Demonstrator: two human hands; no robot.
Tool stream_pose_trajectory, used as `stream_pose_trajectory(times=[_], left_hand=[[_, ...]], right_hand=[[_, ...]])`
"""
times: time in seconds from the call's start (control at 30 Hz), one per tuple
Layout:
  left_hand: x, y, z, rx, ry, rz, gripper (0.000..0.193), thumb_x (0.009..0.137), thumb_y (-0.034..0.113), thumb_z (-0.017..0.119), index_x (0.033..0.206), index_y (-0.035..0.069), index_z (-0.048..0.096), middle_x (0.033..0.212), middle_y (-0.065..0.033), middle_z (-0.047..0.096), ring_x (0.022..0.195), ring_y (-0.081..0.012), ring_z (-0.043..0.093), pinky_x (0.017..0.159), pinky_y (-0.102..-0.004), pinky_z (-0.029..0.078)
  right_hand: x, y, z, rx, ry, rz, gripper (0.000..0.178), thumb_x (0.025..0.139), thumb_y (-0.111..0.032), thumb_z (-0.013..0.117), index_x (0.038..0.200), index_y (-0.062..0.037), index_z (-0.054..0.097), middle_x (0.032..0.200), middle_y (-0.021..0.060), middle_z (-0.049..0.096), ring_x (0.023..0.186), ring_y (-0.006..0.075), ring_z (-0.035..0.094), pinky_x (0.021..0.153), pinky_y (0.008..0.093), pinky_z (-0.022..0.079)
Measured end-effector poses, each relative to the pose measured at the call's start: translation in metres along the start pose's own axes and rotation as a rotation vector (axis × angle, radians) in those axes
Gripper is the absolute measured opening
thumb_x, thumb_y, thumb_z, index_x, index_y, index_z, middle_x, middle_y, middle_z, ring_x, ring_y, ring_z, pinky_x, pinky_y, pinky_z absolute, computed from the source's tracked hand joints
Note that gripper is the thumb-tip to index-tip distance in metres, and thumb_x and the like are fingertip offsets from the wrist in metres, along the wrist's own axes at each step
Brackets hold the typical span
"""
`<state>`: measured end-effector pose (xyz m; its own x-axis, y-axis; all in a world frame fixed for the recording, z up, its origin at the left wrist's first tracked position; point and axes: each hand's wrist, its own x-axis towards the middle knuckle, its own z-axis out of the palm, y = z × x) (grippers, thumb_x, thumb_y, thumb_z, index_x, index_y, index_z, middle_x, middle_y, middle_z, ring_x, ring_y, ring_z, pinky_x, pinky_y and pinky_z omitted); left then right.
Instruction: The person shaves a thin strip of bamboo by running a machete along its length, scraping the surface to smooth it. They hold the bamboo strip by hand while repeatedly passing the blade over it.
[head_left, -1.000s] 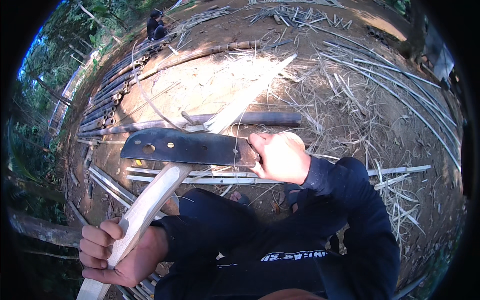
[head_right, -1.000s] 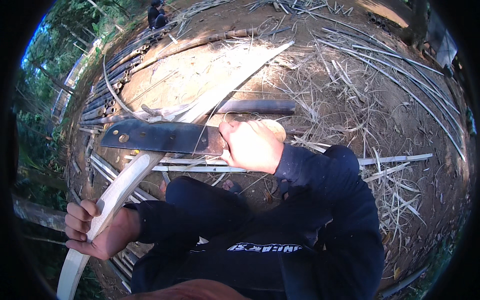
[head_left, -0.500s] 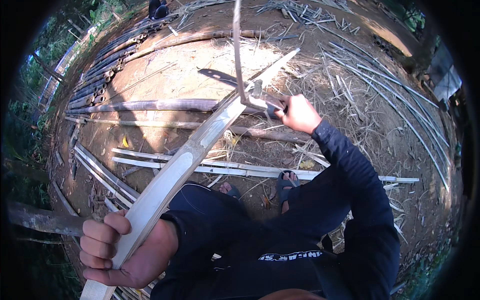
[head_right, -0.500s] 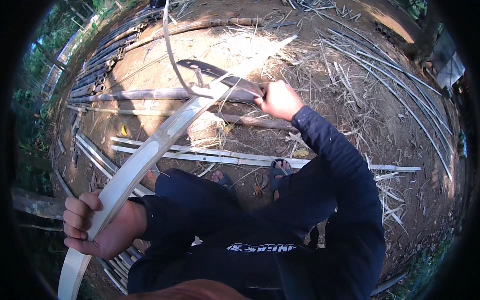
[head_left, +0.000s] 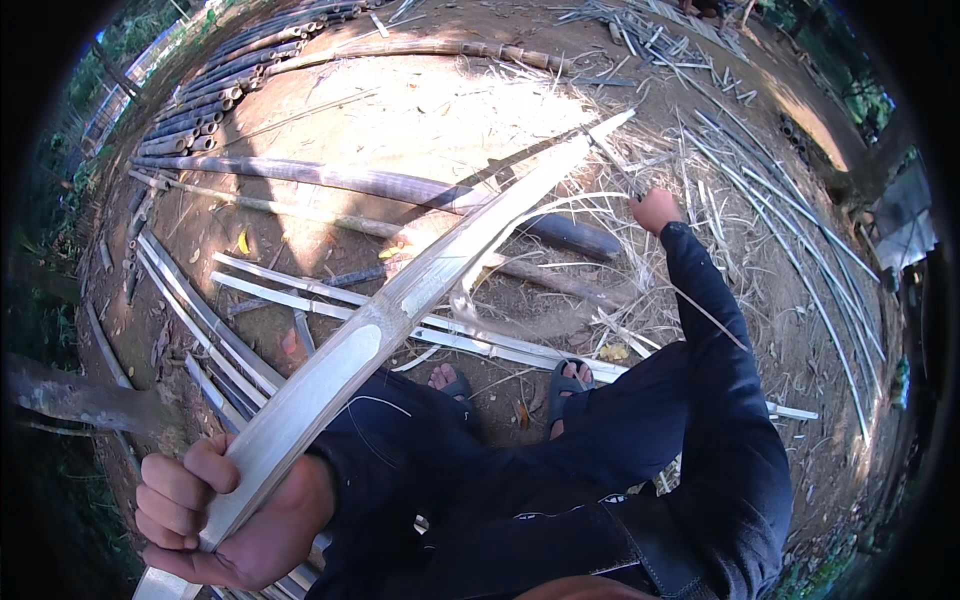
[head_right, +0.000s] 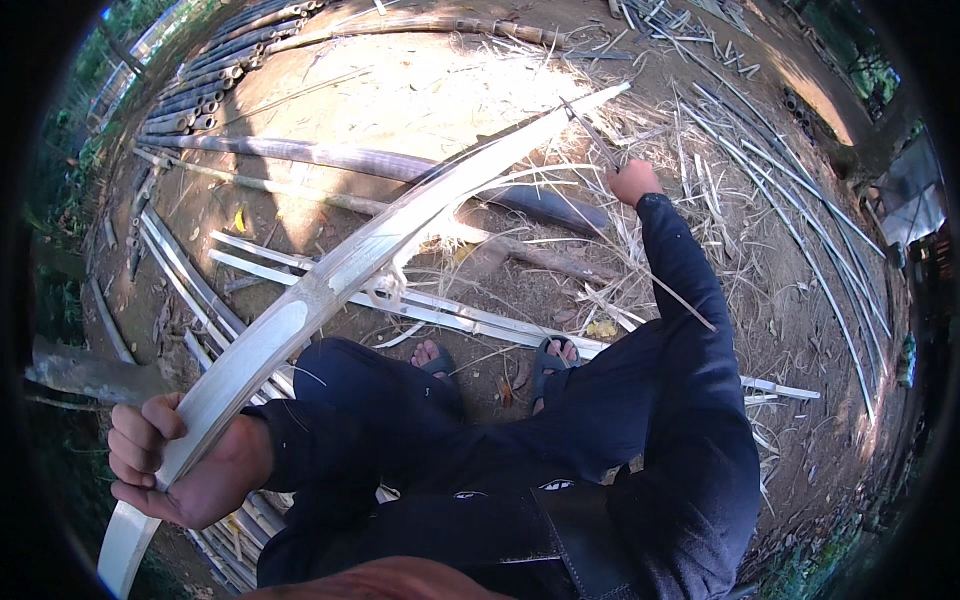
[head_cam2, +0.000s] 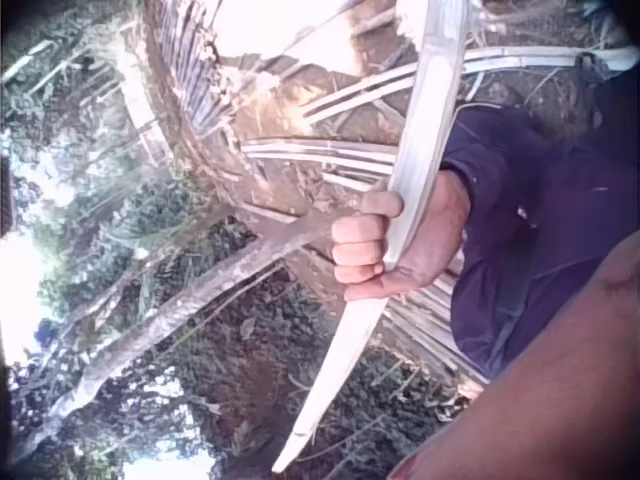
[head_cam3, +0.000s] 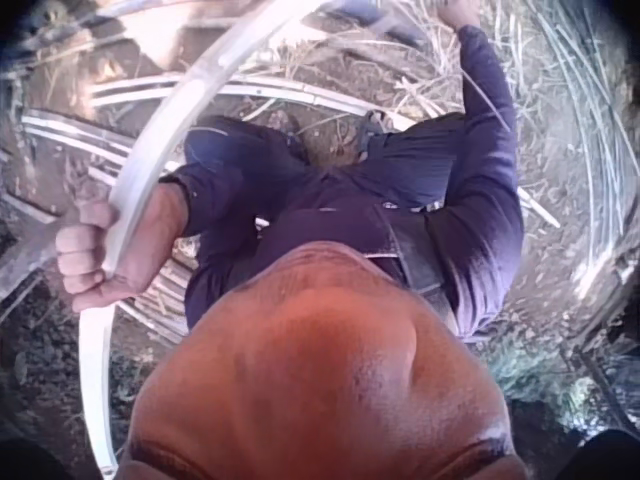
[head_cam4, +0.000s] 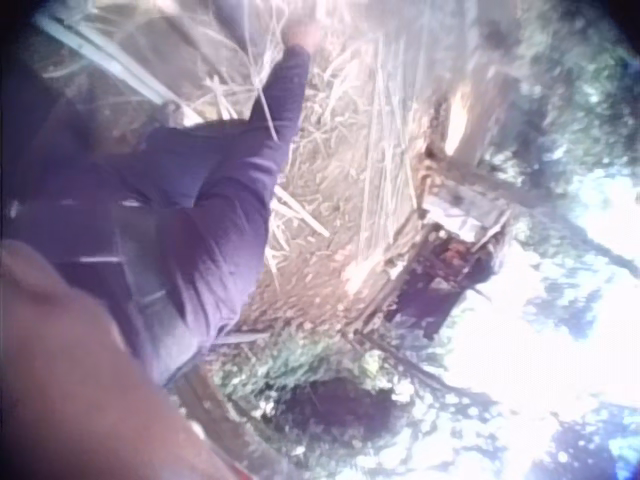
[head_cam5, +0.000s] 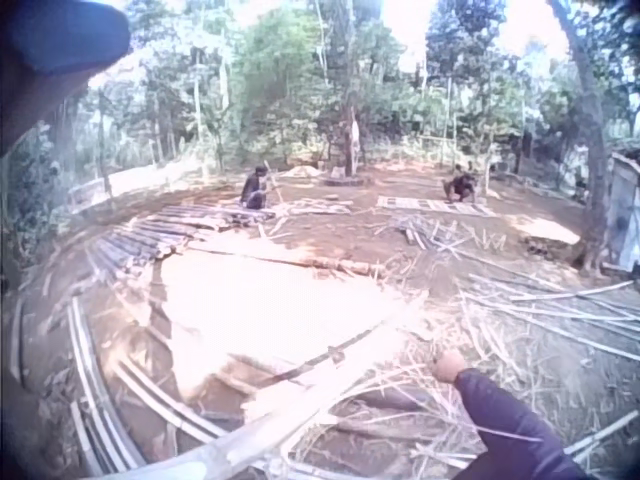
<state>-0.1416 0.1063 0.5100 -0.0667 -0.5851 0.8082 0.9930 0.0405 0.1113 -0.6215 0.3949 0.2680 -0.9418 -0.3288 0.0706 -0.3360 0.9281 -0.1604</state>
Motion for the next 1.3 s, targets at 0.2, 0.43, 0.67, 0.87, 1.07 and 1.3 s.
stream_pose_trajectory(times=[0.2, 0.43, 0.67, 0.87, 1.07, 1.3], left_hand=[[0.022, -0.007, -0.04, 0.074, -0.067, -0.044, 0.031, 0.099, 0.023, 0.042, 0.072, 0.015, 0.029, 0.072, 0.0018, 0.028, 0.065, -0.0129, 0.026, 0.058, -0.0306, 0.023], [0.013, -0.002, -0.012, -0.183, -0.093, -0.072, 0.033, 0.086, 0.017, 0.058, 0.064, 0.018, 0.034, 0.063, 0.0068, 0.031, 0.056, -0.0084, 0.033, 0.055, -0.0248, 0.022], [-0.015, -0.009, 0.009, -0.199, -0.122, 0.184, 0.035, 0.082, 0.008, 0.052, 0.061, 0.017, 0.026, 0.058, 0.0081, 0.019, 0.044, -0.0055, 0.023, 0.043, -0.0187, 0.01], [-0.005, 0.003, -0.003, -0.03, -0.132, 0.149, 0.032, 0.089, 0.014, 0.049, 0.065, 0.017, 0.027, 0.06, 0.0077, 0.022, 0.046, -0.005, 0.025, 0.043, -0.0189, 0.014], [-0.012, 0.0, -0.008, -0.048, -0.085, 0.144, 0.031, 0.095, 0.02, 0.046, 0.069, 0.016, 0.029, 0.061, 0.0073, 0.025, 0.049, -0.0046, 0.028, 0.043, -0.0192, 0.019], [-0.004, -0.002, -0.016, -0.067, -0.124, 0.129, 0.033, 0.103, 0.027, 0.043, 0.074, 0.016, 0.031, 0.063, 0.0068, 0.029, 0.052, -0.004, 0.031, 0.044, -0.0194, 0.024]], right_hand=[[-0.063, -0.094, -0.02, 0.352, 0.039, -0.34, 0.036, 0.084, -0.031, 0.068, 0.081, 0.0051, 0.067, 0.068, 0.0235, 0.065, 0.068, 0.0409, 0.067, 0.068, 0.0451, 0.055], [-0.116, -0.159, -0.068, 0.53, 0.107, -0.743, 0.03, 0.074, -0.021, 0.073, 0.091, -0.0014, 0.059, 0.071, 0.0205, 0.063, 0.069, 0.0392, 0.067, 0.063, 0.0443, 0.053], [-0.031, -0.056, -0.006, 0.354, 0.095, -0.126, 0.036, 0.082, -0.026, 0.068, 0.079, 0.0096, 0.065, 0.067, 0.0255, 0.064, 0.066, 0.0405, 0.067, 0.067, 0.0442, 0.056], [-0.11, -0.136, -0.066, 0.663, 0.093, -0.724, 0.019, 0.066, -0.004, 0.069, 0.079, 0.001, 0.056, 0.064, 0.0177, 0.055, 0.063, 0.0375, 0.062, 0.061, 0.0411, 0.049], [-0.009, -0.03, 0.018, 0.287, 0.076, -0.091, 0.028, 0.077, -0.02, 0.066, 0.08, 0.0078, 0.069, 0.072, 0.0295, 0.064, 0.071, 0.0418, 0.068, 0.073, 0.0457, 0.056], [-0.065, -0.116, -0.024, 0.595, -0.023, -0.534, 0.023, 0.076, -0.014, 0.069, 0.089, 0.0047, 0.067, 0.066, 0.0243, 0.064, 0.065, 0.0395, 0.067, 0.067, 0.0445, 0.054]])
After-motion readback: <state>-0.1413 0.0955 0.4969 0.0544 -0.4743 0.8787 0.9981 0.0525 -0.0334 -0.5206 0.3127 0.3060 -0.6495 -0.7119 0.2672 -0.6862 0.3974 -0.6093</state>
